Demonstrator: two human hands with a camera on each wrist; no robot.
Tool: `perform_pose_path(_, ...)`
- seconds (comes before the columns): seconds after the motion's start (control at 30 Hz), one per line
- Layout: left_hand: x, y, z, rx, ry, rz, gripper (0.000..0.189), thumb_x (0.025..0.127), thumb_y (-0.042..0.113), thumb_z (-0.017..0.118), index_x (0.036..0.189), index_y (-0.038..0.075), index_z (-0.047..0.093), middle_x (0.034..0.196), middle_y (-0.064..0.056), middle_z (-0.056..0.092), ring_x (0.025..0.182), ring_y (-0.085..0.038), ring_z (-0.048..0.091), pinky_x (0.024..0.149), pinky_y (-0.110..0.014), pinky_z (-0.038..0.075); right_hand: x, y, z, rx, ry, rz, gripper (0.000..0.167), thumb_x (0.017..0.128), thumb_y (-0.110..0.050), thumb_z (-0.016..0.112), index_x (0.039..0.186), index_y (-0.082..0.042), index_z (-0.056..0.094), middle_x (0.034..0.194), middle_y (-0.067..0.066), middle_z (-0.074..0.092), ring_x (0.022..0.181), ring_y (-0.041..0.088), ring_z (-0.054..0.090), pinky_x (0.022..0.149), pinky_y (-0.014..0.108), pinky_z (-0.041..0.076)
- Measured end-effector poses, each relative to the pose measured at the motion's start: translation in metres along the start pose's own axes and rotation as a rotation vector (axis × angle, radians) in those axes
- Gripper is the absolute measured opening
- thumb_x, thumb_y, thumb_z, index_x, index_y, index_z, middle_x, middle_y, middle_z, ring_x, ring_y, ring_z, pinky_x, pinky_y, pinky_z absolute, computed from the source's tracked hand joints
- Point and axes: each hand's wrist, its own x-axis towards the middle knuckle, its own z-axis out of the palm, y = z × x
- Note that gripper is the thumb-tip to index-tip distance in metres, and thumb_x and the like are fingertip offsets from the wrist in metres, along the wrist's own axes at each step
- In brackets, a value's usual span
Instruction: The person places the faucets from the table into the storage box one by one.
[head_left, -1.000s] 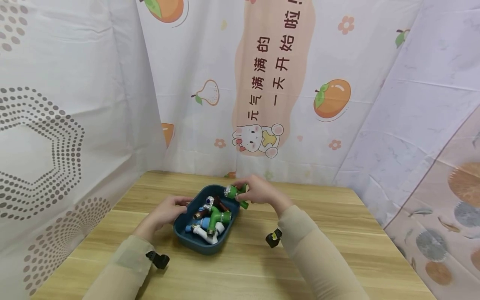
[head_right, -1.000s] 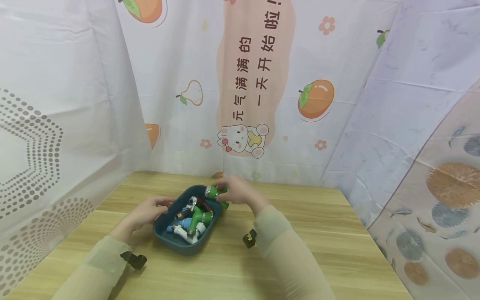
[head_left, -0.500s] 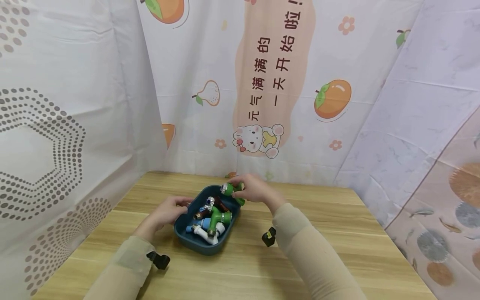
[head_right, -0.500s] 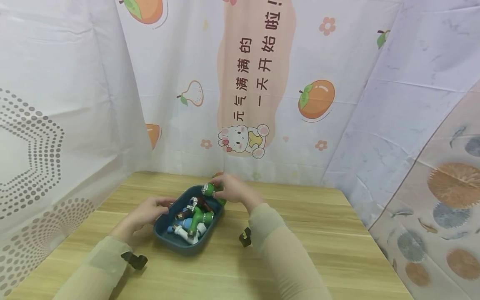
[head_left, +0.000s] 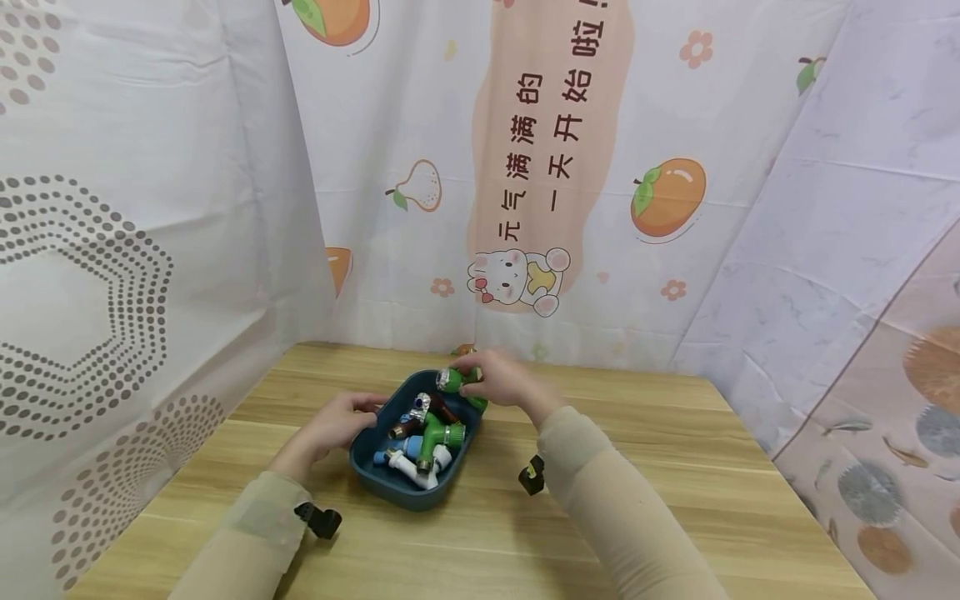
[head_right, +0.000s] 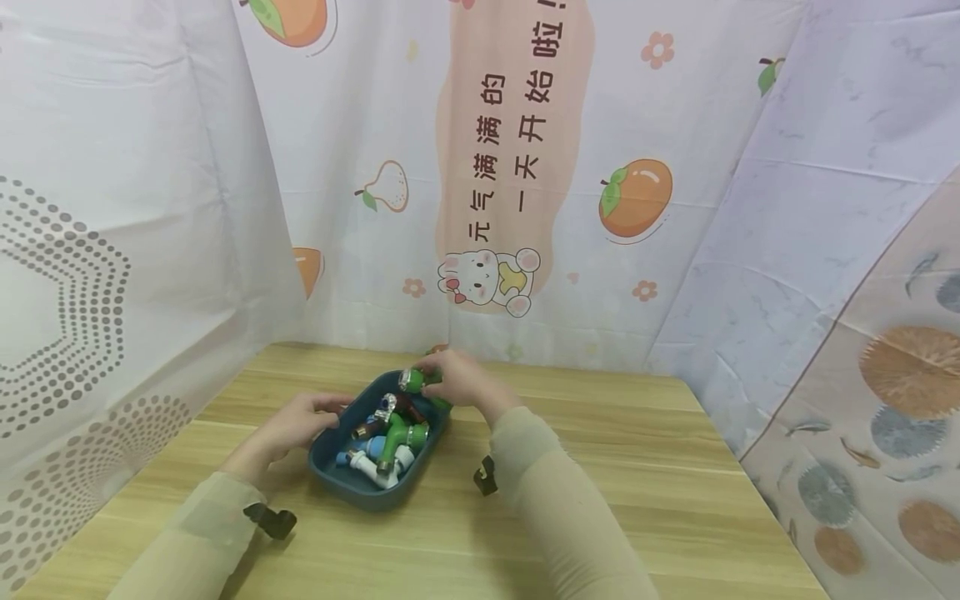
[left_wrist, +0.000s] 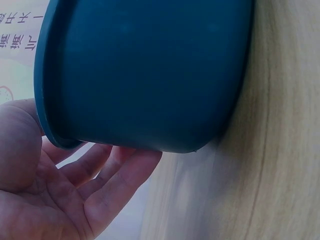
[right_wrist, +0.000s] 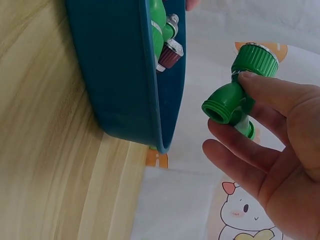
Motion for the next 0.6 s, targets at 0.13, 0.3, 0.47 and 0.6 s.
perform_pose_path(0.13, -0.001, 0.001, 0.0, -0.007, -0.002, -0.001, 0.044, 0.095, 0.005, 0.056, 0.139, 0.007, 0.063, 0.123, -0.016, 0.062, 0.09, -0.025, 0.064, 0.066, -0.041, 0.06, 0.004, -0.001, 0.004, -0.008, -0.012, -0.005, 0.038, 0.095, -0.018, 0.074, 0.133, -0.019, 0.069, 0.123, 0.0, 0.069, 0.116, 0.023, 0.062, 0.098, 0.038, 0.049)
perform_pose_path(0.3, -0.002, 0.002, 0.0, -0.012, -0.004, 0.002, 0.044, 0.095, 0.005, 0.056, 0.138, 0.006, 0.063, 0.121, -0.017, 0.062, 0.09, -0.026, 0.064, 0.065, -0.04, 0.059, 0.007, 0.0, 0.009, -0.045, -0.012, -0.012, 0.04, 0.094, -0.018, 0.074, 0.134, -0.02, 0.068, 0.13, 0.0, 0.067, 0.118, 0.02, 0.061, 0.1, 0.039, 0.049)
perform_pose_path(0.47, -0.002, 0.002, 0.001, -0.019, 0.001, -0.006, 0.045, 0.095, 0.005, 0.056, 0.139, 0.007, 0.063, 0.121, -0.017, 0.061, 0.09, -0.027, 0.064, 0.065, -0.041, 0.059, 0.007, 0.001, 0.015, -0.066, -0.021, 0.002, 0.043, 0.094, -0.015, 0.074, 0.136, -0.019, 0.066, 0.134, 0.001, 0.065, 0.122, 0.019, 0.059, 0.103, 0.038, 0.047)
perform_pose_path(0.6, -0.002, 0.002, 0.0, -0.016, 0.003, -0.001, 0.045, 0.095, 0.004, 0.056, 0.139, 0.006, 0.062, 0.122, -0.017, 0.061, 0.09, -0.026, 0.064, 0.065, -0.041, 0.059, 0.008, 0.001, 0.018, -0.095, -0.036, -0.008, 0.043, 0.095, -0.014, 0.073, 0.137, -0.02, 0.066, 0.134, 0.0, 0.065, 0.124, 0.019, 0.058, 0.104, 0.038, 0.046)
